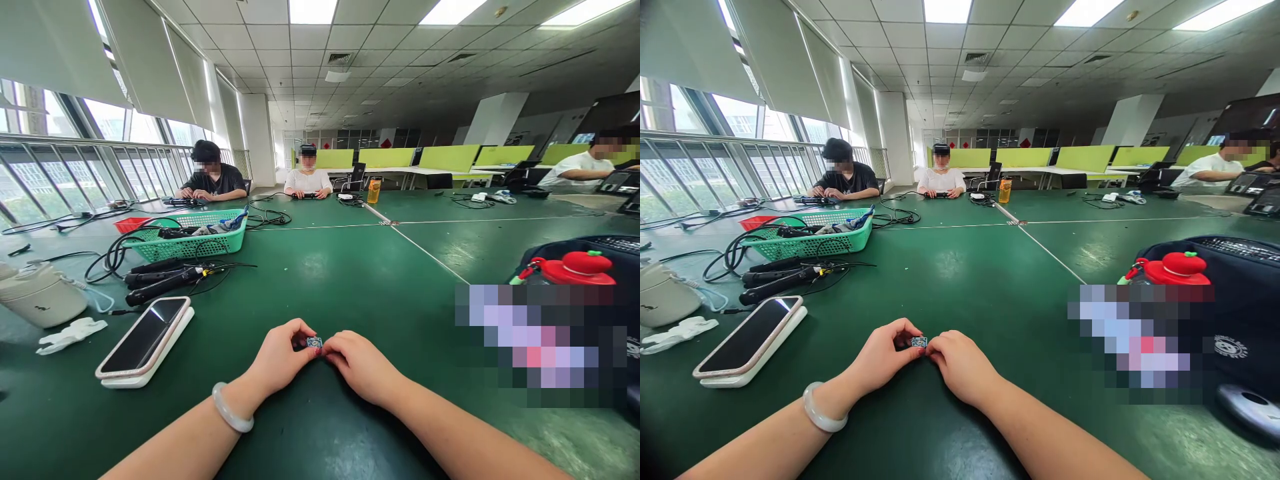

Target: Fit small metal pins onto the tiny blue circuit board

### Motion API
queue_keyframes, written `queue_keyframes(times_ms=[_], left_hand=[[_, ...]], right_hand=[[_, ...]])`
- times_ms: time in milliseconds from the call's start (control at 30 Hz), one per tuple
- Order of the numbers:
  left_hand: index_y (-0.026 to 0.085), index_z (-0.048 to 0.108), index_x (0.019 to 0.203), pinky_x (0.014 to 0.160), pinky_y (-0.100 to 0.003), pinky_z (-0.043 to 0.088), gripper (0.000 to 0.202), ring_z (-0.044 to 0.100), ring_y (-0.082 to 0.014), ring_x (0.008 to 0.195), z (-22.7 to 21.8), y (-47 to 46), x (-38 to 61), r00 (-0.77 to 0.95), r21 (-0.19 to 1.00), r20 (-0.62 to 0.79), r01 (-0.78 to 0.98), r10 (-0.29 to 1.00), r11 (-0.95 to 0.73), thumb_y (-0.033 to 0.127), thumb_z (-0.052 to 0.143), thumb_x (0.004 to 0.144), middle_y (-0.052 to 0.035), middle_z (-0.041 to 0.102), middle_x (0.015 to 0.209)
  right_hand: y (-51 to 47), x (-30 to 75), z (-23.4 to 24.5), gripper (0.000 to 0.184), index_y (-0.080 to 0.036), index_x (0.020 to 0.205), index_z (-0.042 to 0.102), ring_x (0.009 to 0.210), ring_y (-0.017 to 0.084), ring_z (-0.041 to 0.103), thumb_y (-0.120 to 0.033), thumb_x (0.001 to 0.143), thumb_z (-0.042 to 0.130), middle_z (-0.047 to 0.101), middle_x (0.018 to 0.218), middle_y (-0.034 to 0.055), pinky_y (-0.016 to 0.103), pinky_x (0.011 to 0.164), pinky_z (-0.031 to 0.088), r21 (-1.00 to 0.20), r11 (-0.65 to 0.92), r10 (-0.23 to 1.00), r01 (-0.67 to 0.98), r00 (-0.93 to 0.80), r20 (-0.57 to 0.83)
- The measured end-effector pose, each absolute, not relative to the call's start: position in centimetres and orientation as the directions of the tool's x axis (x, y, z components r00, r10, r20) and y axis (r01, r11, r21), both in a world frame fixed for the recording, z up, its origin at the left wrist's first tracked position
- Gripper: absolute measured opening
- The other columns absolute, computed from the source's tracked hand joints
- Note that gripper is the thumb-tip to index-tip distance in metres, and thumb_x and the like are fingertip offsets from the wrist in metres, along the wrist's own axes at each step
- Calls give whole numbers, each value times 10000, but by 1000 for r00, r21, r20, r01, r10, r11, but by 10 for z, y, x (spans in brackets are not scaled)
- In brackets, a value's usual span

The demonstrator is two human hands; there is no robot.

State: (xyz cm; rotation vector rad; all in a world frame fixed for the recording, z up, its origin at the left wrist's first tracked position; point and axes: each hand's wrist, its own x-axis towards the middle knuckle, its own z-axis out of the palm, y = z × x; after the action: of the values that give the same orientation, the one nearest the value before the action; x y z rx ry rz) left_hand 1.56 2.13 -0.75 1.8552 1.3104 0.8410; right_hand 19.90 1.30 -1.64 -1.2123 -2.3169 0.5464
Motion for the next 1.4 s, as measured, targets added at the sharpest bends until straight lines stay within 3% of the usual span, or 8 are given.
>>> queue_keyframes(times_ms=[267, 467, 600, 933, 1400], left_hand=[[190, 602, 817, 644, -264, 447, 158, 574, -149, 690, -8, 22, 15, 247, 829, 130, 504, 960, -242, 281, 636, 693, -3, 651, 758], [188, 588, 766, 631, -264, 452, 156, 578, -148, 668, -8, 22, 16, 228, 845, 116, 488, 967, -216, 295, 658, 677, 0, 658, 737], [185, 576, 748, 638, -257, 447, 177, 570, -138, 666, -5, 20, 18, 244, 856, 108, 470, 964, -215, 294, 682, 659, 9, 646, 722], [175, 566, 745, 650, -261, 440, 205, 567, -138, 678, -4, 19, 19, 267, 878, 112, 425, 957, -221, 293, 703, 649, 7, 635, 716], [170, 544, 714, 617, -250, 427, 222, 550, -126, 642, -5, 19, 19, 271, 907, 114, 365, 956, -211, 292, 712, 637, 11, 622, 684]], right_hand=[[10, 200, -13, 220, -220, 862, 648, 841, 147, 584, -91, 826, 473, 660, 836, 0, 275, 782, 454, -593, 516, 849, 618, -463, 255], [9, 201, -7, 147, -213, 831, 621, 761, 142, 593, -135, 826, 496, 659, 828, 5, 279, 715, 474, -646, 483, 875, 592, -299, 380], [6, 200, -5, 156, -217, 866, 618, 785, 136, 598, -131, 828, 494, 666, 852, 7, 272, 733, 476, -631, 534, 843, 563, -296, 449], [5, 197, -6, 223, -219, 910, 623, 803, 134, 621, -92, 812, 468, 680, 875, 8, 277, 762, 493, -618, 571, 820, 540, -347, 455], [1, 196, -9, 252, -230, 1012, 614, 857, 143, 627, -128, 872, 431, 684, 930, 22, 292, 807, 505, -508, 665, 733, 547, -348, 585]])
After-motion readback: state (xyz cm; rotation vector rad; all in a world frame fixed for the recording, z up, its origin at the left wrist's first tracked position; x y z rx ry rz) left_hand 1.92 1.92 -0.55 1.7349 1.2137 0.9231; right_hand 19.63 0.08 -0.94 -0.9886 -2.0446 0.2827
